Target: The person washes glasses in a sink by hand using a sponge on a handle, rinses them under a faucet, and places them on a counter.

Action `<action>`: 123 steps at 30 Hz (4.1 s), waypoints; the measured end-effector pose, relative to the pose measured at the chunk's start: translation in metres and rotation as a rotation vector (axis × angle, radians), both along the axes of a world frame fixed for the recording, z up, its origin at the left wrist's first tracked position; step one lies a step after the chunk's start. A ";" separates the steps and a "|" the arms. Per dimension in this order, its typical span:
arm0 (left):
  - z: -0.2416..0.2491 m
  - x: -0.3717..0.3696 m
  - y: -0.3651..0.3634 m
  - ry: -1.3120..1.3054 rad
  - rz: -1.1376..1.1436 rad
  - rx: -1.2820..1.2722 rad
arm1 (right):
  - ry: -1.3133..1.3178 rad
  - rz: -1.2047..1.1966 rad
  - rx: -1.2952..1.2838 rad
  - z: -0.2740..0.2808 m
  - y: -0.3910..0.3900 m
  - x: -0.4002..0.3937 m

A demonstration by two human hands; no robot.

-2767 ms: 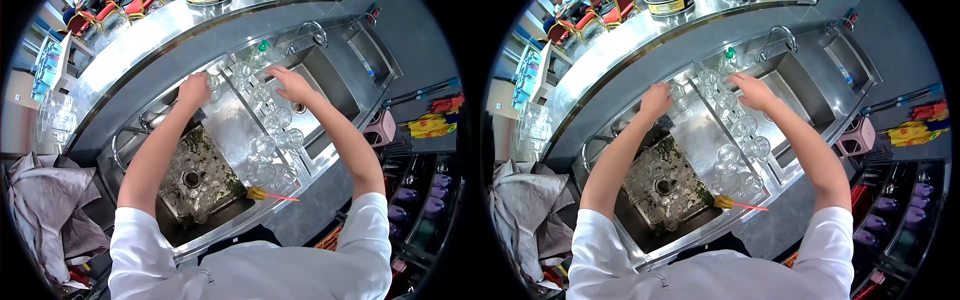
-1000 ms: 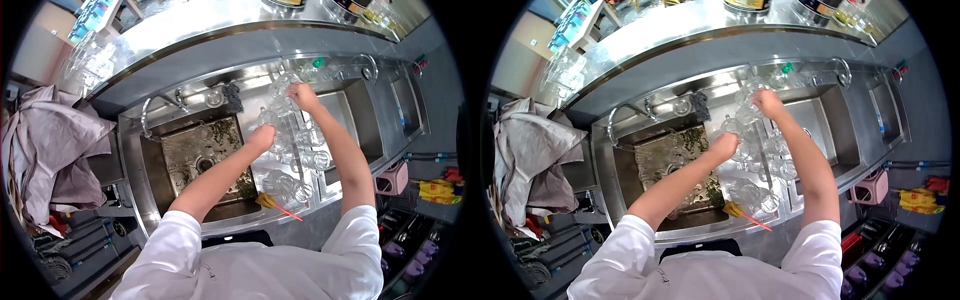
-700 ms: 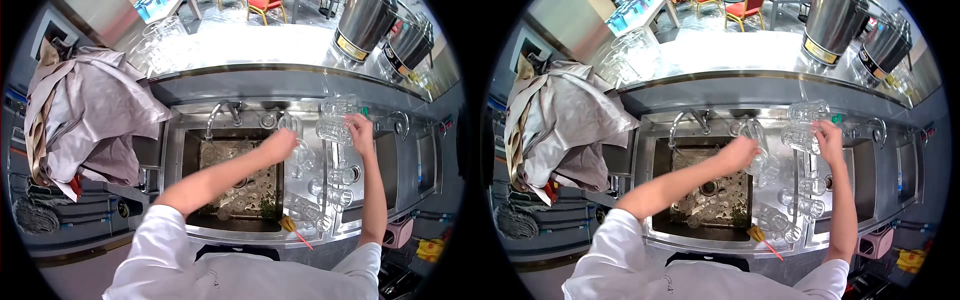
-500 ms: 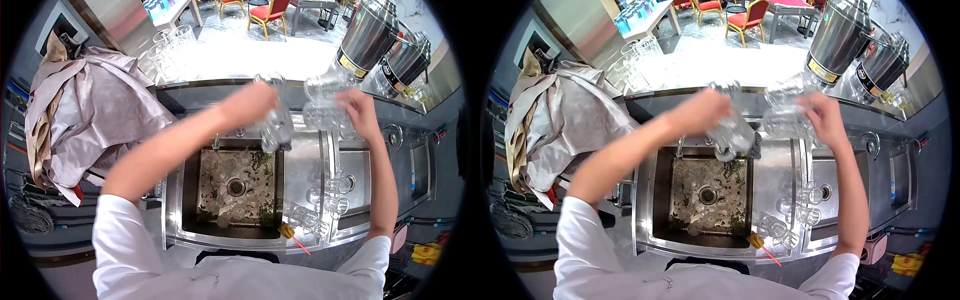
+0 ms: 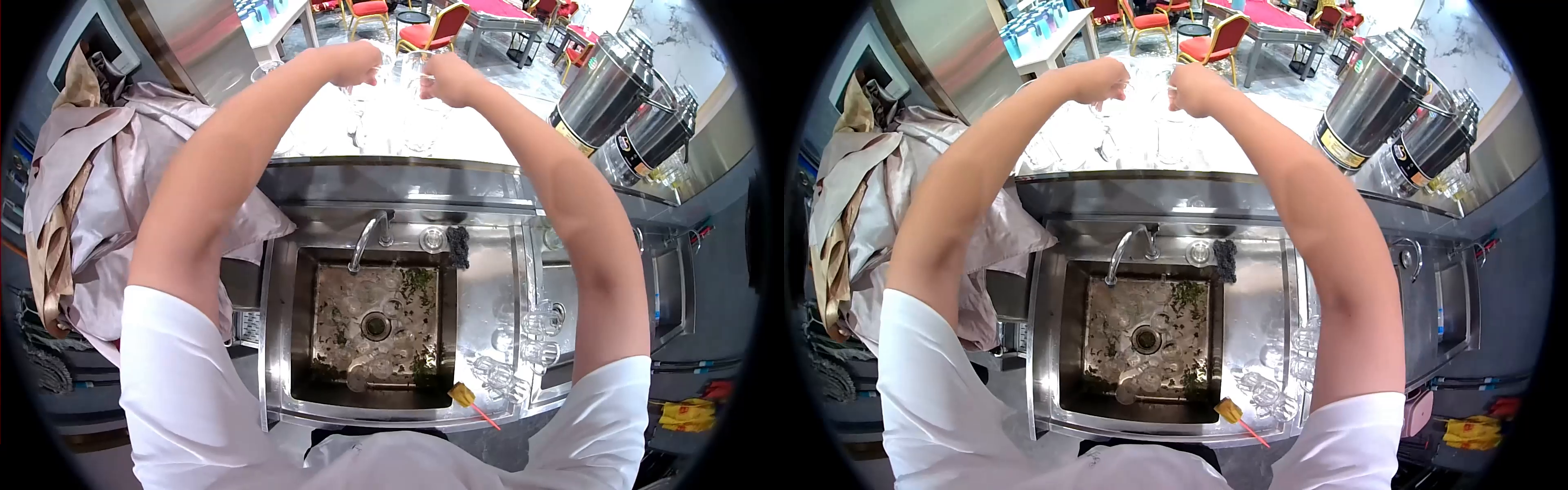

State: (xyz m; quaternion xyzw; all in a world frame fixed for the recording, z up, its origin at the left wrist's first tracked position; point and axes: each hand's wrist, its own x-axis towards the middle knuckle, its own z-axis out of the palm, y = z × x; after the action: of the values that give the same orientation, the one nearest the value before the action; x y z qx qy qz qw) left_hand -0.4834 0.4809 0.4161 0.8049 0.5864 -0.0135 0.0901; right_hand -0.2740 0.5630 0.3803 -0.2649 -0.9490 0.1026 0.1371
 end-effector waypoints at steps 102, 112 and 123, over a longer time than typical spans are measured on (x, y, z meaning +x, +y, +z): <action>-0.455 0.525 -0.436 -0.773 0.564 0.028 | 0.624 -0.905 -0.549 -0.424 -0.411 0.524; -0.429 0.531 -0.436 -1.358 0.705 -0.099 | 0.925 -1.015 -0.816 -0.366 -0.443 0.533; -0.268 0.417 -0.349 -1.221 0.698 0.099 | 1.151 -0.614 -1.031 -0.249 -0.404 0.395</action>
State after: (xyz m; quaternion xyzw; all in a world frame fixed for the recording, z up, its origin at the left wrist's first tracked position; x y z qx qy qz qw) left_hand -0.0664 0.1322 0.1484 0.4366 0.6548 0.4970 0.3656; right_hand 0.1205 0.1594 0.1314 -0.4477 -0.4501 0.6021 0.4842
